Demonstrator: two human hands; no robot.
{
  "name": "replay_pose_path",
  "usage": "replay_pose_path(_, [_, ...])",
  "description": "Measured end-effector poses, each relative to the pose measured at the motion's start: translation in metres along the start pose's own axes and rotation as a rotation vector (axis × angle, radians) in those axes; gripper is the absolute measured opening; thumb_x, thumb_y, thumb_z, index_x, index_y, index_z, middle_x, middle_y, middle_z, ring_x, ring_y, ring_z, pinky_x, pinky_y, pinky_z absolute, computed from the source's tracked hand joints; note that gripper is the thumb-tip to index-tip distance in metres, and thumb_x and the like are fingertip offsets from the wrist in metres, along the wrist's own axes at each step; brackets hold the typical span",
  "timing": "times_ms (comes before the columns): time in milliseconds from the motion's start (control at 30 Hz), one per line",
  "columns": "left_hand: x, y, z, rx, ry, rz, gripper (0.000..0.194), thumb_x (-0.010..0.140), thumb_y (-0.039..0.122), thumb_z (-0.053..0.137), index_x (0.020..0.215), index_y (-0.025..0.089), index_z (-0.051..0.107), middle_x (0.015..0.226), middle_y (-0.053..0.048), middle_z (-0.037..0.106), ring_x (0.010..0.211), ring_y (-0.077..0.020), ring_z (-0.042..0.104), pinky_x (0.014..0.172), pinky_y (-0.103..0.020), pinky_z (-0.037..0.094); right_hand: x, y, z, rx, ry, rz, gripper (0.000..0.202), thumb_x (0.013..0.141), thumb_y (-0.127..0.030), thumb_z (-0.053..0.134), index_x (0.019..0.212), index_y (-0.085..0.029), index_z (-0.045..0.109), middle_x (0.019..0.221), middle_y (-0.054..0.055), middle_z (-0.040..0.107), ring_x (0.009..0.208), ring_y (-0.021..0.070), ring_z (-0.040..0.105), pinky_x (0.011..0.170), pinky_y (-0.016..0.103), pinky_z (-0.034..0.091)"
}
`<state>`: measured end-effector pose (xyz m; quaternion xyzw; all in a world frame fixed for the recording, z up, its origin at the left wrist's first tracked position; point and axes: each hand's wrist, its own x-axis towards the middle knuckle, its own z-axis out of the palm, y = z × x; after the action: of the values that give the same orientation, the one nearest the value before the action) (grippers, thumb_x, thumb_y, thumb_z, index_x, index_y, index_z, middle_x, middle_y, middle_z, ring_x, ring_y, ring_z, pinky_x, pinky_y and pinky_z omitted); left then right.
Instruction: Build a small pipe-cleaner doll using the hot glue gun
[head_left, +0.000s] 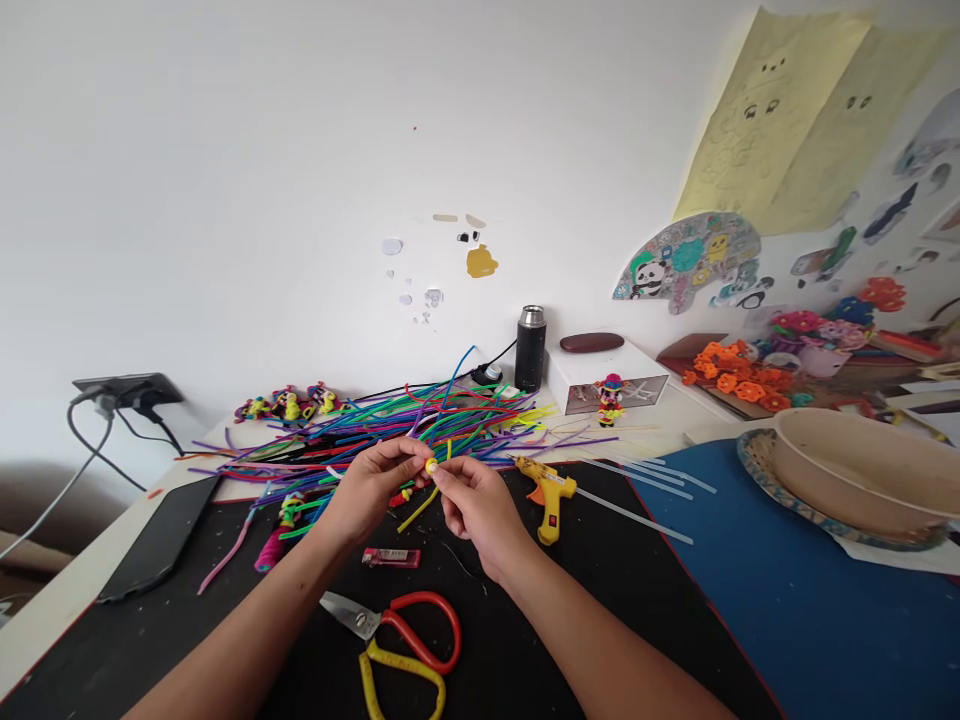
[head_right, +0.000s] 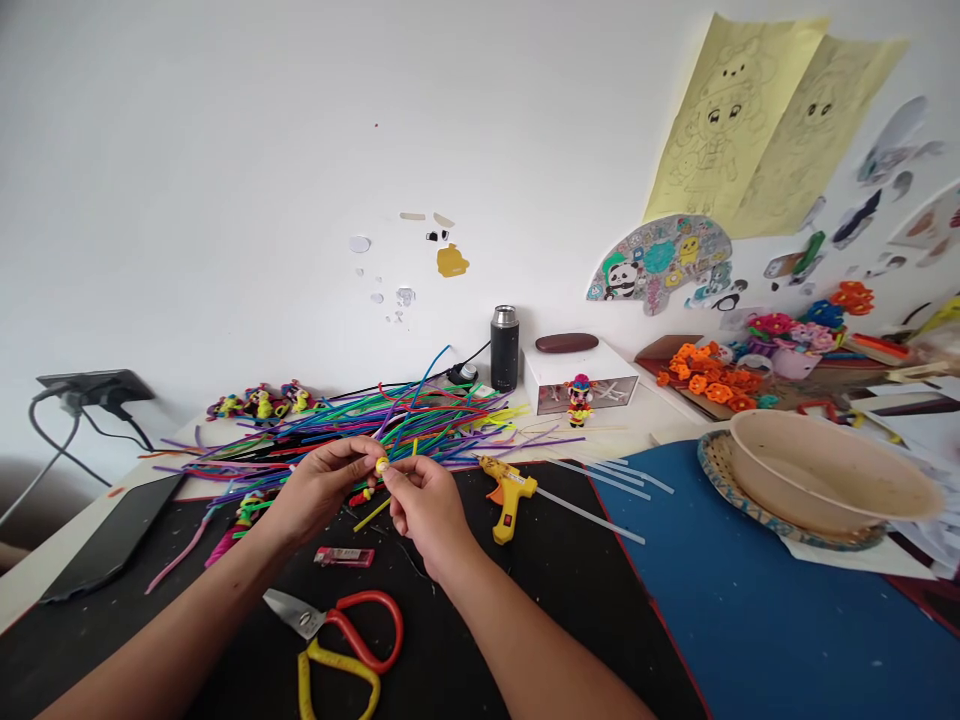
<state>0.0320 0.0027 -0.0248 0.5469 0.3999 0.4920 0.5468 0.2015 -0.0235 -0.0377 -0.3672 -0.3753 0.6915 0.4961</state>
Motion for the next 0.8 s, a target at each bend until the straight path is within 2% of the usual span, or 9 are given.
replay_pose_path(400, [-0.0009,-0.0016,-0.0026,0.146,-0.021,0.066,0.023,0.087,0.043,0.082,0.089,0.020,0.080,0.086,-0.003,0.069,0.077,-0.0174,0.061,0.074,-0.029,0.052,0.0009,0.0003,0.0006,-0.021,0.011,0.020,0.040,0.071,-0.052,0.082,0.080,-0.019,0.061,0.049,-0.009,0.051,0.037,0.0052,0.038,0.038,0.020,0.017])
replay_pose_path(800, [-0.0016,0.0000,0.0001,0.136,-0.017,0.055,0.025,0.084,0.044,0.084,0.087,0.020,0.081,0.086,-0.003,0.070,0.074,-0.0158,0.061,0.072,-0.028,0.052,0.0013,0.0003,0.0011,-0.014,0.015,0.023,0.036,0.073,-0.048,0.080,0.078,-0.020,0.058,0.046,-0.010,0.048,0.036,0.0056,0.037,0.037,0.020,0.018])
